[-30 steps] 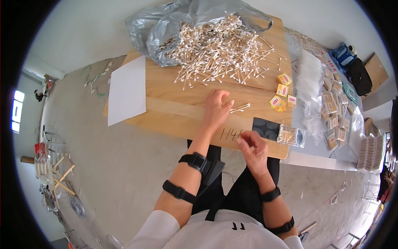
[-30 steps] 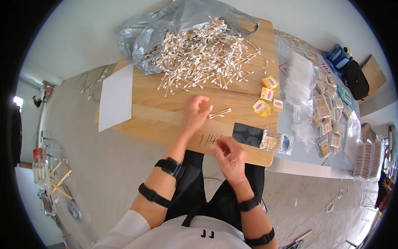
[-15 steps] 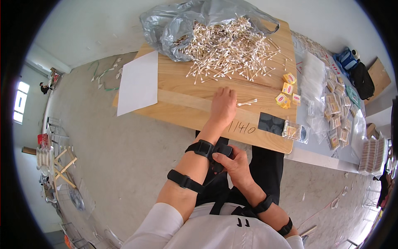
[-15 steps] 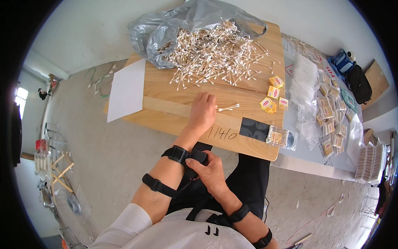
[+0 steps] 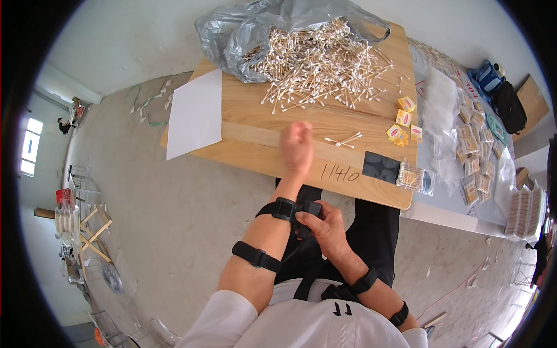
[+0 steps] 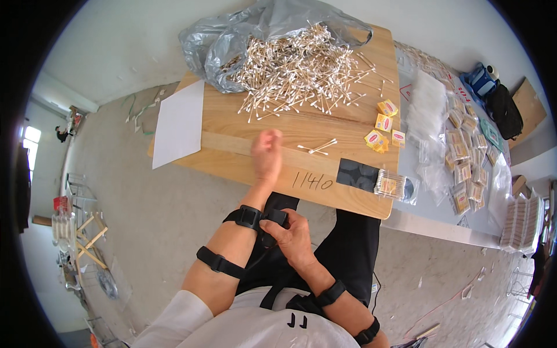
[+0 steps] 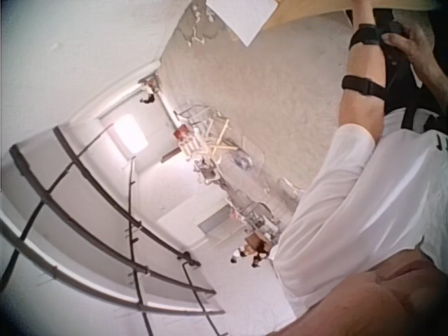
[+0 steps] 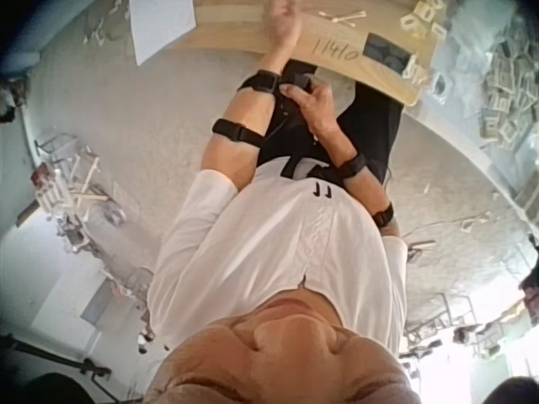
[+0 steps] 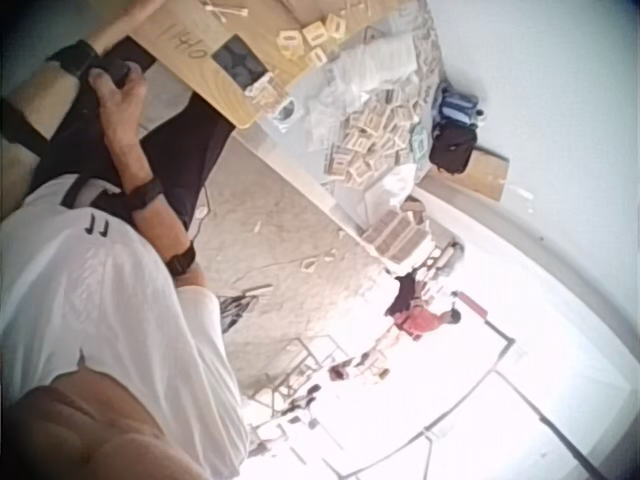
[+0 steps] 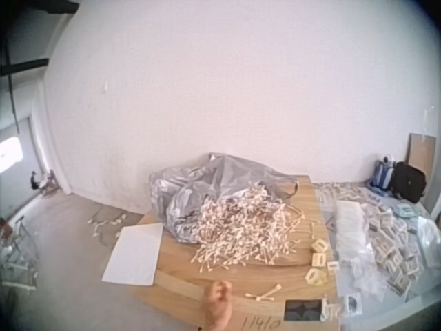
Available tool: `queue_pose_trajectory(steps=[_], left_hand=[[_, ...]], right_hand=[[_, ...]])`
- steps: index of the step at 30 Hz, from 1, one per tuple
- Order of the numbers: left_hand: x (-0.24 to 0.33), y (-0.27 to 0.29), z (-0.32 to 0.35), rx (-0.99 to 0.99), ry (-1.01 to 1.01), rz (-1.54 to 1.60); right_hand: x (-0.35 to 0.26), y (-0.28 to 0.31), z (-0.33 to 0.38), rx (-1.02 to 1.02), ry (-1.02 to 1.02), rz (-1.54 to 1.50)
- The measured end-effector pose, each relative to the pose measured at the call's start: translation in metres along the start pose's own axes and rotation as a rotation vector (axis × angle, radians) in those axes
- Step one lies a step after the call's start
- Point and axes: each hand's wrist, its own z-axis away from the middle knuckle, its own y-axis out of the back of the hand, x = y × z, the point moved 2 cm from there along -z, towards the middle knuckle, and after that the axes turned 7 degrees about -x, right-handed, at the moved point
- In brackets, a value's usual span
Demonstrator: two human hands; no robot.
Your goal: Arranging and organizing cotton swabs on a table into a holder or for packaging.
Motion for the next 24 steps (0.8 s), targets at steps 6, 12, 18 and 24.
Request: queue_pose_trajectory(steps=[6,12,18,24], left_hand=[[0.003,0.022,-0.020,0.332,0.689,1.199],[0.033,0.031,-0.015,0.034,0.495,0.494],[0.074,0.010,0.008,-0.349,-0.643,-0.730],[0.066,0.000,0.023,-0.391,-0.890,-0.731]], right_hand=[[-0.009,0.003,-0.001,-0.003,0.126,0.131],[-0.044,-0.014,0.014,0.047,0.303,0.507],[-0.022,-0.008,0.009,0.017,0.004,0.004],[-0.010,-0.012,0.015,0.072,-0.162,-0.321]])
